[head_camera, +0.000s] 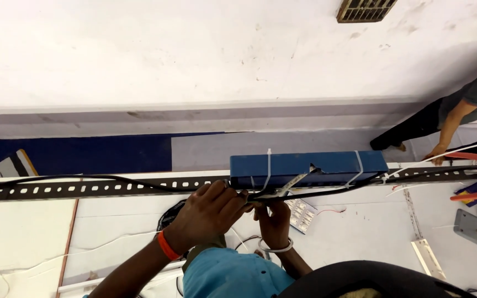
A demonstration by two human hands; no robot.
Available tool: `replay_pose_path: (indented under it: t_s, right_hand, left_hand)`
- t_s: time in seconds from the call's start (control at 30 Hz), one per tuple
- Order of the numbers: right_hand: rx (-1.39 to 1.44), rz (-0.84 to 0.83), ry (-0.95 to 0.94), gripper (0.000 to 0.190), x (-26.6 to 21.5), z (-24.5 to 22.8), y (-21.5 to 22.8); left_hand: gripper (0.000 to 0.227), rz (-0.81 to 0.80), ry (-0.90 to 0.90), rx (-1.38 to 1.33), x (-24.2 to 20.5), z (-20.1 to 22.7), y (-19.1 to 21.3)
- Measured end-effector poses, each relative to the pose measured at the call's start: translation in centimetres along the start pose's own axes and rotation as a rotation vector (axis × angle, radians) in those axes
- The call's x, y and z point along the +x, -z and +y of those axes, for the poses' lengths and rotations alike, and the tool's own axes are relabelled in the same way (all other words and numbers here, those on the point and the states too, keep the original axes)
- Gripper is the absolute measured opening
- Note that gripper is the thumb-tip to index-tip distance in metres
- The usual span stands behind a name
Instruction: Installing and wiring an electrical box onto a metal rail and securing it with cable ties.
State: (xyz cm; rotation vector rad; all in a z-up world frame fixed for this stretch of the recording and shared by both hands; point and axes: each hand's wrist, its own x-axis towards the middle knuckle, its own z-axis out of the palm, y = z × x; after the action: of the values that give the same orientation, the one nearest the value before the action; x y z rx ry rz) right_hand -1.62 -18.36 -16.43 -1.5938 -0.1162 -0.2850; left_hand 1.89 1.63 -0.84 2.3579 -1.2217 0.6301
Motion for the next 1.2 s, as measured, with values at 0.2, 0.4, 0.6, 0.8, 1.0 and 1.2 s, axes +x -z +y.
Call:
replay_pose_path:
  t_s: [0.2, 0.4, 0.6, 0.8, 1.0, 1.2]
  right_hand:
    - [0.191, 0.038, -0.099, 0.01, 0.0, 0.4, -0.4]
    - [0.431, -0.02, -0.26, 0.012, -0.5, 0.6, -0.6]
    - [0.616, -0.029, -0.397, 0.014, -0.1, 0.3, -0.3]
    - [0.573, -0.087, -0.272, 0.013, -0.5, 1.2, 0.2]
    - [0.428, -0.053, -0.238, 0.014, -1.1, 1.3, -0.5]
    - [0.158, -0.081, -0.214, 0.018, -2.8, 1.3, 0.3]
  left_hand:
    - [0.029, 0.012, 0.001, -0.063, 0.5, -0.3, 0.8]
    - [0.028, 0.053, -0.031, -0.092, 0.4, -1.2, 0.3]
    - [0.028, 0.074, -0.037, -0.076, 0.0, -1.3, -0.3]
    - [0.028, 0.083, -0.016, -0.042, -0.5, -1.0, -0.9]
    - [0.03, 0.101, 0.022, -0.059, -0.3, -0.4, -0.3]
    - [0.028, 0.109, 0.014, -0.034, -0.9, -0.7, -1.1]
